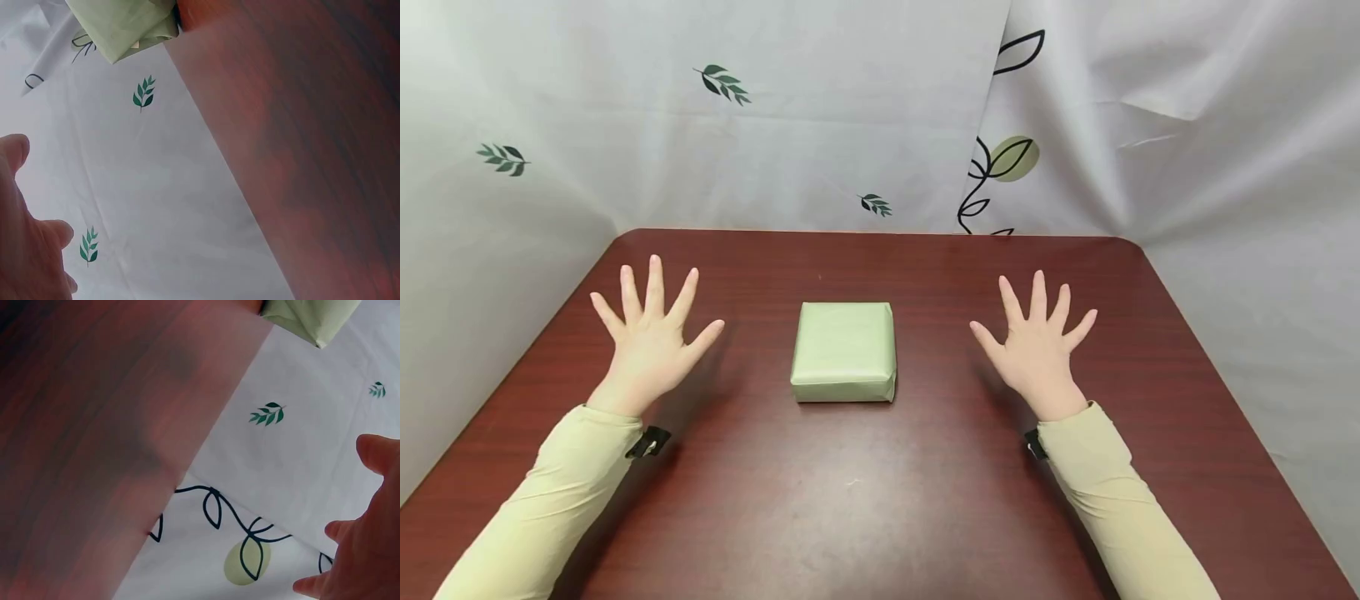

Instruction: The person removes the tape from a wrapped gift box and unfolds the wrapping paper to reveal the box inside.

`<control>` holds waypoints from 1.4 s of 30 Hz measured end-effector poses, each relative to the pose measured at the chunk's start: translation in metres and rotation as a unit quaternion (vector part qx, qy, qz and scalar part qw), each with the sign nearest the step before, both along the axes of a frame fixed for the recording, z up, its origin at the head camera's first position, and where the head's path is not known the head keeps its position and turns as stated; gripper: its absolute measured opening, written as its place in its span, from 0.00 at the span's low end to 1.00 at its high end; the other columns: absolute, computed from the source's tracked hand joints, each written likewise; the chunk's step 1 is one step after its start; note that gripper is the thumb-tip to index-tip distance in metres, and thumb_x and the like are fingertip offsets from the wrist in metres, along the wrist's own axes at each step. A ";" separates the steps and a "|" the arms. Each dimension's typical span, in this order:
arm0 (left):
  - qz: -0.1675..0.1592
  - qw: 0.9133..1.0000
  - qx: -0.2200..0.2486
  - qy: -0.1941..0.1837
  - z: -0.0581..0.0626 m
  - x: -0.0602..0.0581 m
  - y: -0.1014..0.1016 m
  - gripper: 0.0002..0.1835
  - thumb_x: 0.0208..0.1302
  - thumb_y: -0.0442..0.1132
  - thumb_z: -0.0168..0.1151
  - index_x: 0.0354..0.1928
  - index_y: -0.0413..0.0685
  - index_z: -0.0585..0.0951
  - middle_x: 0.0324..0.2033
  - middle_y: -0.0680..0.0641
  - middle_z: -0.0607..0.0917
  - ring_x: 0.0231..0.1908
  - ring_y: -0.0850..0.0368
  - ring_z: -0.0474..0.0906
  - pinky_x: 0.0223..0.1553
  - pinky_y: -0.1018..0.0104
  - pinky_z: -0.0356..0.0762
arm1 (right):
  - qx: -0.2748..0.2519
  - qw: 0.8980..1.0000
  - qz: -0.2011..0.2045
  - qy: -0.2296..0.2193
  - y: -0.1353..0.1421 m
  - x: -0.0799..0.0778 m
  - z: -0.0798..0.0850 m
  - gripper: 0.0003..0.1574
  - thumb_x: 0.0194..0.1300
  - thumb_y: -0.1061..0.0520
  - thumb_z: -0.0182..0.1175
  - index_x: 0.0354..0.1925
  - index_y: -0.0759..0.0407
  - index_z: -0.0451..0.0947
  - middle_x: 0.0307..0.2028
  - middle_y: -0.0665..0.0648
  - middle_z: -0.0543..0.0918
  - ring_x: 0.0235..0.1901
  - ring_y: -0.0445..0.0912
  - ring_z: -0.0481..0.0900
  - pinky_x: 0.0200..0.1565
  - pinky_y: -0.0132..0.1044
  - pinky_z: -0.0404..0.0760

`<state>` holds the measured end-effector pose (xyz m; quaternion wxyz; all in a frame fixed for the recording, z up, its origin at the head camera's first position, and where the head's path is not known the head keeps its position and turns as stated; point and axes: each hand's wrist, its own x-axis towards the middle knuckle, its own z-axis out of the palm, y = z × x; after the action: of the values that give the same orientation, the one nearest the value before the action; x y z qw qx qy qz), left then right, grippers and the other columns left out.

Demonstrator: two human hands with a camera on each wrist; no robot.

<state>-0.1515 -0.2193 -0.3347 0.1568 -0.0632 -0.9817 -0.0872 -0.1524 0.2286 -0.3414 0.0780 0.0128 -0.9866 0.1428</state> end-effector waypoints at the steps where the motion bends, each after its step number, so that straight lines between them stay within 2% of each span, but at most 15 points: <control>1: -0.001 1.000 0.000 0.000 0.000 0.000 0.001 0.41 0.64 0.63 0.48 0.74 0.54 0.53 0.74 0.39 0.36 0.71 0.34 0.23 0.59 0.27 0.20 | -0.001 1.000 0.004 0.003 -0.001 -0.001 0.000 0.49 0.65 0.28 0.43 0.74 0.49 0.46 0.73 0.70 0.36 0.68 0.74 0.29 0.54 0.76 0.20; 6: -0.024 1.000 -0.004 0.006 0.000 -0.002 0.008 0.41 0.63 0.62 0.50 0.74 0.55 0.53 0.74 0.42 0.34 0.71 0.36 0.23 0.60 0.28 0.20 | -0.007 0.999 0.027 0.028 -0.006 -0.004 0.003 0.48 0.64 0.31 0.48 0.73 0.50 0.49 0.73 0.69 0.40 0.69 0.73 0.33 0.55 0.75 0.22; 12: -0.120 0.993 -0.016 0.018 -0.005 -0.002 0.025 0.42 0.61 0.62 0.53 0.73 0.57 0.55 0.74 0.40 0.38 0.72 0.36 0.28 0.63 0.30 0.24 | -0.015 0.995 0.074 0.064 -0.018 -0.006 0.002 0.46 0.62 0.37 0.54 0.72 0.50 0.53 0.72 0.68 0.45 0.69 0.70 0.36 0.58 0.73 0.26; 19: -0.236 0.970 -0.030 0.048 -0.013 -0.002 0.047 0.40 0.58 0.62 0.55 0.71 0.55 0.61 0.71 0.33 0.48 0.70 0.33 0.42 0.66 0.34 0.37 | -0.002 0.984 0.157 0.083 -0.042 -0.004 -0.003 0.46 0.60 0.40 0.59 0.70 0.51 0.56 0.70 0.70 0.47 0.67 0.70 0.44 0.62 0.68 0.38; 22: -0.281 0.958 -0.040 0.028 -0.014 -0.001 0.056 0.40 0.59 0.61 0.58 0.70 0.54 0.62 0.71 0.32 0.50 0.69 0.33 0.47 0.67 0.38 0.44 | 0.002 0.977 0.197 0.082 -0.053 -0.003 -0.005 0.44 0.60 0.40 0.59 0.69 0.52 0.58 0.70 0.71 0.50 0.66 0.70 0.51 0.63 0.66 0.46; 26: -0.321 0.946 -0.044 -0.005 -0.018 0.003 0.064 0.40 0.59 0.61 0.59 0.70 0.54 0.63 0.70 0.32 0.52 0.68 0.34 0.51 0.67 0.42 0.49 | 0.005 0.967 0.246 0.070 -0.068 -0.001 -0.011 0.43 0.62 0.39 0.58 0.69 0.54 0.60 0.69 0.72 0.53 0.62 0.69 0.60 0.62 0.63 0.58; 32: -0.346 0.936 -0.059 -0.023 -0.023 0.004 0.074 0.40 0.56 0.61 0.63 0.68 0.53 0.66 0.69 0.33 0.55 0.67 0.36 0.54 0.67 0.45 0.53 | 0.012 0.956 0.293 0.019 -0.082 0.000 -0.014 0.45 0.60 0.36 0.59 0.69 0.52 0.61 0.69 0.70 0.55 0.60 0.68 0.66 0.58 0.59 0.67; 36: -0.358 0.931 -0.067 -0.025 -0.026 0.004 0.079 0.40 0.55 0.58 0.66 0.67 0.52 0.67 0.68 0.33 0.57 0.67 0.36 0.56 0.66 0.45 0.56 | 0.016 0.952 0.306 -0.012 -0.086 0.000 -0.015 0.47 0.59 0.34 0.59 0.70 0.52 0.60 0.69 0.69 0.55 0.58 0.66 0.69 0.55 0.56 0.72; 42: -0.363 0.927 -0.088 -0.025 -0.028 0.004 0.083 0.41 0.51 0.49 0.72 0.67 0.50 0.67 0.66 0.33 0.61 0.65 0.35 0.59 0.64 0.45 0.60 | 0.011 0.948 0.317 -0.034 -0.088 -0.001 -0.016 0.51 0.55 0.36 0.65 0.70 0.52 0.58 0.70 0.67 0.54 0.55 0.65 0.71 0.51 0.54 0.74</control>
<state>-0.1480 -0.1367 -0.3624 0.0837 -0.4270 -0.8988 -0.0529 -0.1531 0.1406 -0.3571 -0.0052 0.3204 -0.9354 0.1496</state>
